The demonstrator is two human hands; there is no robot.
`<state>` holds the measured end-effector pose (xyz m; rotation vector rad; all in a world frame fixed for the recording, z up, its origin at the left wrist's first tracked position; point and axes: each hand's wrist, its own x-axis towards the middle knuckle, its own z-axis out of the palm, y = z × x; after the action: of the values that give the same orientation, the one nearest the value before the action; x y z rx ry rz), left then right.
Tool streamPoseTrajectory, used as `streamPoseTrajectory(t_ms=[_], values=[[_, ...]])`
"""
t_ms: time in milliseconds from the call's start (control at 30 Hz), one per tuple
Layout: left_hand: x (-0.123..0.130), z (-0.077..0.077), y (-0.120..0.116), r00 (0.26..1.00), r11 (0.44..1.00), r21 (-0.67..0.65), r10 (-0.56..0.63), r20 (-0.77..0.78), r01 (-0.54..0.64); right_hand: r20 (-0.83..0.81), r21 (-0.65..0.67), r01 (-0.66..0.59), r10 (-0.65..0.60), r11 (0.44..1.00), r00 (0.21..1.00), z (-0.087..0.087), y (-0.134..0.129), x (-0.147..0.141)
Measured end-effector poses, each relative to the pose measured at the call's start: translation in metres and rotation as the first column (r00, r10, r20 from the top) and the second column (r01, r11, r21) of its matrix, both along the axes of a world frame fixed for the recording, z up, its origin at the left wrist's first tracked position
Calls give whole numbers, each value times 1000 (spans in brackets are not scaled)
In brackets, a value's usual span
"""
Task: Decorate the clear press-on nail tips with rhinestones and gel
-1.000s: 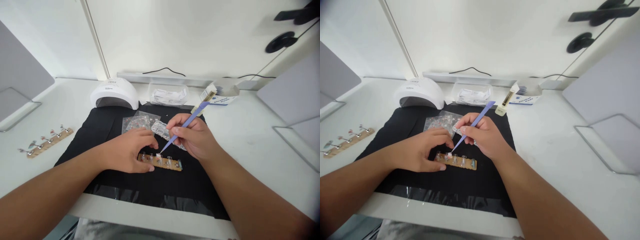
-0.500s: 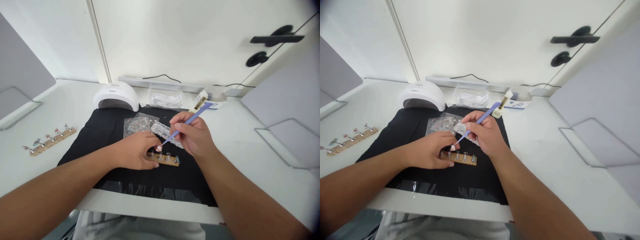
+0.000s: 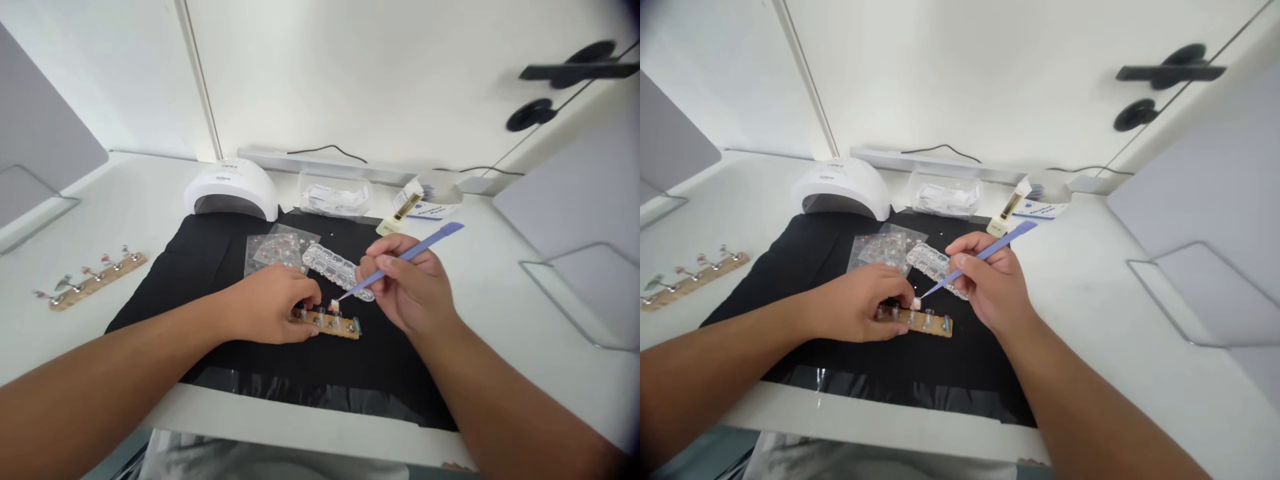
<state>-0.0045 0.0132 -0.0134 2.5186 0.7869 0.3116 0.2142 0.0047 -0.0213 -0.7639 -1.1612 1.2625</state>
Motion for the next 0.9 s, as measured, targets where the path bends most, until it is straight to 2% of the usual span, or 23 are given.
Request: streamPoseTrajectory(t_ms=[100, 233, 600, 900], values=[[1, 0, -1, 1000, 1000, -14, 1, -22, -1, 10, -75, -34, 35, 997, 999, -10, 3, 2], [1, 0, -2, 998, 1000, -27, -5, -57, 3, 30, -143, -76, 81, 987, 996, -15, 4, 3], [6, -2, -4, 995, 1000, 8, -18, -102, 19, 89, -195, -93, 112, 976, 990, -10, 1, 0], [7, -1, -5, 992, 1000, -2, -5, -124, 5, 120, -163, -99, 119, 982, 986, -9, -2, -1]])
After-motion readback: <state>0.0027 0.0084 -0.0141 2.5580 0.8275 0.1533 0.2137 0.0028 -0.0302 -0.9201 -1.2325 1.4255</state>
